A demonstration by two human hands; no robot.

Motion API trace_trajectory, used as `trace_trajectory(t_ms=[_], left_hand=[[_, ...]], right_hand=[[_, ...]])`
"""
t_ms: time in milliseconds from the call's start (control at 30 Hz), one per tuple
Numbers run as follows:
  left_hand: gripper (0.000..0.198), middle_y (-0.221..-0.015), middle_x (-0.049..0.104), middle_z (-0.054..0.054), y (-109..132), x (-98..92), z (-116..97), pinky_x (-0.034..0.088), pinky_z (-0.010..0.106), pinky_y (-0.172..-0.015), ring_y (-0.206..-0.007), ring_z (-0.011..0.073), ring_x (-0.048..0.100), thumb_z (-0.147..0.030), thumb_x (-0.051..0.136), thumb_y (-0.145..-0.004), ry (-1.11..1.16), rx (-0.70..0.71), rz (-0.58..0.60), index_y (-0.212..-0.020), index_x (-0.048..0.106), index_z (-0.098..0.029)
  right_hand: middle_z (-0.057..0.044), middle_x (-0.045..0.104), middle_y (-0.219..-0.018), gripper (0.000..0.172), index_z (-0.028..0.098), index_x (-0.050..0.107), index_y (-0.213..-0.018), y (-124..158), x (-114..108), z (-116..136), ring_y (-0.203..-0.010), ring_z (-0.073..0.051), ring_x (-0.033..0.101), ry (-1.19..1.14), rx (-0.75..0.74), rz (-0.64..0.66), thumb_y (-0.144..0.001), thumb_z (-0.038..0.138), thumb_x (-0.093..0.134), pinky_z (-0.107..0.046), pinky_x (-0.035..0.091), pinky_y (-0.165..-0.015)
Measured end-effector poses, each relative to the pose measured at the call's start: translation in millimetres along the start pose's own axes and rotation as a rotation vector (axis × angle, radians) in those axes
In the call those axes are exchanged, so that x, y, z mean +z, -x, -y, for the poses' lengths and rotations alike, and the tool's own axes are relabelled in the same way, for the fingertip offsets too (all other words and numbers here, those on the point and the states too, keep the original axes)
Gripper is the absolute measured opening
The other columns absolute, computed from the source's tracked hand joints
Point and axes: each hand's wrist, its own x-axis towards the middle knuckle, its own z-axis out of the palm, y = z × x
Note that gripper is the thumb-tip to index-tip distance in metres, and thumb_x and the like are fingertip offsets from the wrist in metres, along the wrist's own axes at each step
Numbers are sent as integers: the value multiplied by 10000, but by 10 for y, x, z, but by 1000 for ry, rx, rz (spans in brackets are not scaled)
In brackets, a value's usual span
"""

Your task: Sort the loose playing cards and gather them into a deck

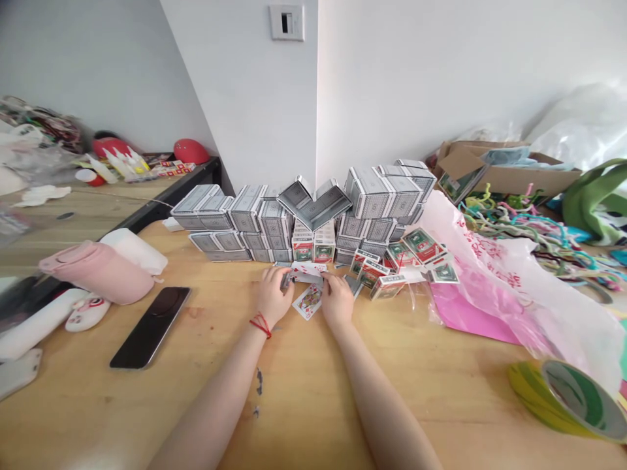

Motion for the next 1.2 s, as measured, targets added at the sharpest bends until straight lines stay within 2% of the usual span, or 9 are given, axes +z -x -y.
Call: trace_trajectory(t_ms=[133, 233, 367, 600, 767, 900, 967, 1100, 1200], left_hand=[[414, -1202, 475, 86, 14, 99, -77, 252, 423, -986, -1176, 213, 344, -162, 461, -734, -52, 125, 161, -1146, 430, -172], [364, -1176, 508, 83, 29, 161, -72, 202, 442, -1006, -1142, 205, 395, -176, 430, -770, -74, 137, 224, -1133, 454, -181], [278, -1059, 587, 59, 15, 158, -50, 207, 437, -1007, -1059, 181, 475, -172, 418, -792, -61, 158, 235, -1049, 522, -202], [224, -981, 620, 45, -7, 132, -43, 325, 359, -946, -950, 153, 540, -179, 405, -810, -8, 130, 187, -950, 576, -215], [300, -972, 620, 70, 45, 177, -20, 440, 285, -762, -870, 167, 577, -134, 371, -808, -43, -50, 109, -1069, 510, -185], [292, -992, 614, 84, 63, 159, -38, 447, 277, -754, -859, 167, 587, -186, 352, -829, 0, -152, -35, -1079, 502, -170], [276, -1006, 610, 70, 55, 126, -67, 442, 282, -796, -906, 158, 572, -185, 355, -827, 71, -85, -47, -1050, 520, -187], [270, -1068, 583, 30, 28, 67, -133, 371, 345, -942, -1102, 150, 450, -130, 361, -807, 196, 171, 13, -941, 577, -220], [272, -1123, 547, 25, 18, 60, -160, 352, 403, -964, -1163, 170, 382, -113, 379, -785, 198, 214, 30, -890, 604, -226]], right_hand=[[-31, 640, -716, 242, 179, 637, -826, -4, -19, 23, -641, -163, 555, -137, 192, -84, -758, 277, 426, -265, 417, -627], [-37, 653, -710, 244, 166, 637, -791, -19, -16, -12, -612, -163, 563, -251, 344, -131, -725, 334, 473, -263, 416, -608], [-46, 639, -664, 299, 143, 626, -781, -51, -4, -95, -568, -159, 552, -393, 480, -154, -683, 403, 516, -260, 422, -560], [-16, 598, -570, 340, 151, 581, -864, -82, -20, -75, -477, -142, 538, -644, 560, -215, -695, 438, 511, -261, 435, -495], [-72, 649, -729, 377, 139, 595, -778, -110, -15, -78, -633, -173, 598, -781, 570, -224, -732, 481, 443, -285, 459, -581], [-84, 651, -826, 379, 130, 617, -738, -114, 5, -79, -677, -180, 601, -815, 602, -169, -698, 485, 491, -288, 463, -606], [-80, 651, -835, 358, 131, 621, -763, -111, 14, -57, -683, -181, 602, -873, 602, -111, -673, 466, 536, -296, 469, -630], [-87, 650, -835, 377, 125, 631, -787, -107, 19, -28, -712, -188, 595, -935, 602, -33, -684, 470, 519, -298, 470, -627], [-76, 651, -812, 351, 129, 633, -824, -106, 13, -39, -675, -176, 581, -877, 594, -17, -644, 425, 573, -284, 464, -586]])
